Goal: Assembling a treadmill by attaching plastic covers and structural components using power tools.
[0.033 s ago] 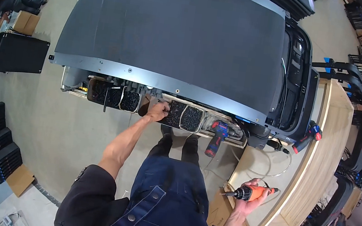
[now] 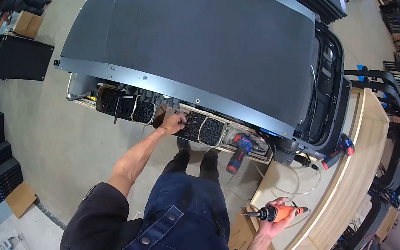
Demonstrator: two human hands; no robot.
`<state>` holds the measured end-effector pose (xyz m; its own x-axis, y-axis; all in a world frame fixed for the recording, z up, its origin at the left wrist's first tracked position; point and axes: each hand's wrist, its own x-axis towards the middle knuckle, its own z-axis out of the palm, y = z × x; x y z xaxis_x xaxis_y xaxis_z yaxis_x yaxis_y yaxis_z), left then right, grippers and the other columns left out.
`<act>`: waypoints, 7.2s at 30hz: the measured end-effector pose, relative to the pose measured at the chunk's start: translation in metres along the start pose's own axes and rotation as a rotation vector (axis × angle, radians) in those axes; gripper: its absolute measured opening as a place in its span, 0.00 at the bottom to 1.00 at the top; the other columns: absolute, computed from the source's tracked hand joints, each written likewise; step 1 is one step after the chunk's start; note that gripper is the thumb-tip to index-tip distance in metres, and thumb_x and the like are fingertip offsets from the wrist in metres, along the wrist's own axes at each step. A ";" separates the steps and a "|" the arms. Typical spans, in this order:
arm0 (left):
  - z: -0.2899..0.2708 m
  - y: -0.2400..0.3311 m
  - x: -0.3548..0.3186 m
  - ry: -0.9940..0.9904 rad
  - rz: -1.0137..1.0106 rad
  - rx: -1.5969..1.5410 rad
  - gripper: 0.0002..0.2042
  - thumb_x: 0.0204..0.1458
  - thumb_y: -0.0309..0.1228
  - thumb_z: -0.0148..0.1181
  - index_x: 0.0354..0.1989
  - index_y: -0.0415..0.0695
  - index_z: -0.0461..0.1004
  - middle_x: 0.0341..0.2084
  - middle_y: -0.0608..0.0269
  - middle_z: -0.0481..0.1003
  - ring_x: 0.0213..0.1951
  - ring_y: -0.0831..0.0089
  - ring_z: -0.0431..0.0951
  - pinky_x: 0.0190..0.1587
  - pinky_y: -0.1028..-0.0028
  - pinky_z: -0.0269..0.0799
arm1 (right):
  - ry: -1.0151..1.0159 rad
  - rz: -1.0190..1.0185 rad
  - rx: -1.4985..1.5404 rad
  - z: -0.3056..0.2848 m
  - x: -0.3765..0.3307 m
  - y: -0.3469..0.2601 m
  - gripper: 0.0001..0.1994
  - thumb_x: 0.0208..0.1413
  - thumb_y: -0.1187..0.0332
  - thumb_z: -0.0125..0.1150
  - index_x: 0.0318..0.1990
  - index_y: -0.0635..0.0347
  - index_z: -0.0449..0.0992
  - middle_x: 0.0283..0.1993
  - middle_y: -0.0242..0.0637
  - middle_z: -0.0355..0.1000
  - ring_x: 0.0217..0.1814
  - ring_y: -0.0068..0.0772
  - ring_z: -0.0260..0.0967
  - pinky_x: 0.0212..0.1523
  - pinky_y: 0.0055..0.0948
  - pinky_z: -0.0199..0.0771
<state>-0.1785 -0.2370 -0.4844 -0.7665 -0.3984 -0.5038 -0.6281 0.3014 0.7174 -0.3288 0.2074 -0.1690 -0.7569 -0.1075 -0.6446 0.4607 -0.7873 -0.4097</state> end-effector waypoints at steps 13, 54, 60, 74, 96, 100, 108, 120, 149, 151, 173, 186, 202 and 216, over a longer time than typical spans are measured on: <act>-0.064 0.016 -0.046 -0.451 -0.181 -1.364 0.15 0.61 0.25 0.58 0.56 0.37 0.72 0.39 0.59 0.78 0.42 0.68 0.81 0.51 0.67 0.80 | -0.043 -0.267 -0.314 0.045 -0.061 0.015 0.18 0.58 0.59 0.66 0.44 0.63 0.69 0.44 0.43 0.74 0.41 0.35 0.74 0.47 0.39 0.79; -0.001 0.359 -0.176 -0.668 -0.052 -1.252 0.16 0.67 0.38 0.52 0.54 0.38 0.68 0.43 0.52 0.78 0.46 0.65 0.81 0.49 0.70 0.79 | -0.559 -0.449 -0.489 0.161 -0.014 0.000 0.23 0.55 0.64 0.66 0.56 0.55 0.67 0.47 0.38 0.70 0.44 0.35 0.72 0.59 0.46 0.68; 0.032 0.351 -0.150 -0.651 -0.173 -1.593 0.13 0.64 0.34 0.58 0.51 0.38 0.73 0.36 0.64 0.77 0.38 0.77 0.79 0.44 0.74 0.80 | -0.563 -0.442 -0.356 0.160 0.006 -0.023 0.22 0.54 0.63 0.66 0.55 0.57 0.67 0.46 0.39 0.70 0.44 0.36 0.72 0.59 0.47 0.69; 0.062 0.406 -0.126 -0.612 -0.341 -2.039 0.13 0.64 0.36 0.57 0.50 0.40 0.75 0.32 0.67 0.74 0.34 0.77 0.77 0.42 0.77 0.80 | -0.514 -0.570 -0.415 0.176 0.033 -0.028 0.23 0.52 0.65 0.67 0.55 0.55 0.67 0.46 0.39 0.70 0.44 0.36 0.71 0.57 0.45 0.69; 0.046 0.403 -0.093 -0.597 -0.253 -1.596 0.17 0.70 0.33 0.42 0.63 0.42 0.66 0.41 0.62 0.78 0.32 0.81 0.72 0.36 0.77 0.69 | -1.148 -0.513 -1.226 0.278 0.075 0.040 0.19 0.44 0.83 0.67 0.46 0.62 0.74 0.45 0.39 0.77 0.44 0.28 0.77 0.48 0.28 0.78; 0.027 0.373 -0.116 -0.642 -0.035 -1.508 0.16 0.71 0.31 0.41 0.63 0.42 0.65 0.46 0.53 0.77 0.34 0.78 0.73 0.39 0.76 0.72 | -1.089 -0.413 -1.209 0.281 0.074 0.042 0.21 0.43 0.87 0.65 0.46 0.60 0.70 0.41 0.43 0.76 0.44 0.33 0.77 0.48 0.35 0.80; -0.003 0.367 -0.146 -0.713 -0.149 -1.654 0.08 0.69 0.35 0.47 0.46 0.44 0.68 0.51 0.46 0.76 0.35 0.75 0.75 0.39 0.77 0.74 | -1.142 -0.487 -1.241 0.274 0.088 0.037 0.21 0.43 0.87 0.64 0.44 0.59 0.68 0.39 0.42 0.76 0.43 0.38 0.78 0.47 0.39 0.81; 0.015 0.348 -0.145 -0.383 -0.095 -1.677 0.06 0.61 0.33 0.62 0.40 0.45 0.77 0.35 0.64 0.80 0.31 0.78 0.80 0.35 0.80 0.79 | -1.098 -0.425 -1.148 0.276 0.065 0.019 0.22 0.46 0.80 0.69 0.50 0.62 0.69 0.52 0.47 0.74 0.52 0.42 0.77 0.54 0.41 0.78; -0.070 0.323 -0.148 0.082 -0.133 -1.770 0.11 0.59 0.38 0.64 0.40 0.42 0.77 0.37 0.65 0.80 0.34 0.78 0.79 0.42 0.79 0.80 | -0.845 -0.437 -0.522 0.243 -0.021 0.129 0.26 0.47 0.69 0.71 0.54 0.51 0.67 0.47 0.38 0.71 0.47 0.37 0.71 0.62 0.52 0.67; -0.081 0.310 -0.134 -0.064 -0.297 -1.916 0.13 0.58 0.40 0.64 0.40 0.42 0.77 0.36 0.66 0.79 0.33 0.79 0.79 0.42 0.79 0.81 | -0.833 -0.513 -0.624 0.251 -0.024 0.150 0.25 0.47 0.70 0.71 0.53 0.52 0.67 0.47 0.39 0.71 0.47 0.38 0.71 0.61 0.53 0.67; -0.120 0.253 -0.114 -0.221 -0.419 -1.672 0.09 0.66 0.39 0.50 0.39 0.49 0.72 0.24 0.74 0.71 0.22 0.84 0.65 0.23 0.80 0.60 | -1.201 -0.693 -1.251 0.321 -0.021 0.268 0.21 0.41 0.87 0.65 0.44 0.61 0.71 0.41 0.43 0.76 0.43 0.32 0.77 0.45 0.32 0.81; -0.150 0.180 -0.157 -0.418 -0.274 -1.528 0.16 0.63 0.23 0.54 0.57 0.33 0.63 0.51 0.43 0.72 0.58 0.51 0.75 0.62 0.57 0.73 | -1.349 -0.583 -1.309 0.325 -0.010 0.261 0.19 0.44 0.88 0.66 0.42 0.61 0.69 0.38 0.41 0.75 0.42 0.38 0.78 0.55 0.46 0.79; -0.170 0.171 -0.193 -0.221 -0.116 -1.640 0.13 0.59 0.39 0.66 0.44 0.43 0.77 0.30 0.66 0.78 0.25 0.83 0.70 0.30 0.82 0.67 | -1.201 -0.200 -0.720 0.324 -0.045 0.236 0.23 0.47 0.78 0.67 0.52 0.58 0.67 0.48 0.45 0.71 0.50 0.42 0.74 0.59 0.49 0.73; -0.188 0.192 -0.203 -0.108 0.156 -1.764 0.09 0.59 0.32 0.65 0.44 0.41 0.79 0.32 0.59 0.81 0.22 0.83 0.69 0.23 0.84 0.63 | -0.944 -0.023 -0.443 0.298 -0.048 0.255 0.23 0.50 0.69 0.68 0.53 0.55 0.67 0.46 0.40 0.73 0.43 0.36 0.75 0.56 0.50 0.74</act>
<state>-0.1182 -0.2616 -0.1540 -0.8498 -0.3840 -0.3611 0.2653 -0.9035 0.3365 -0.3130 -0.1692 -0.0496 -0.7341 -0.6768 0.0550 0.4262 -0.5223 -0.7387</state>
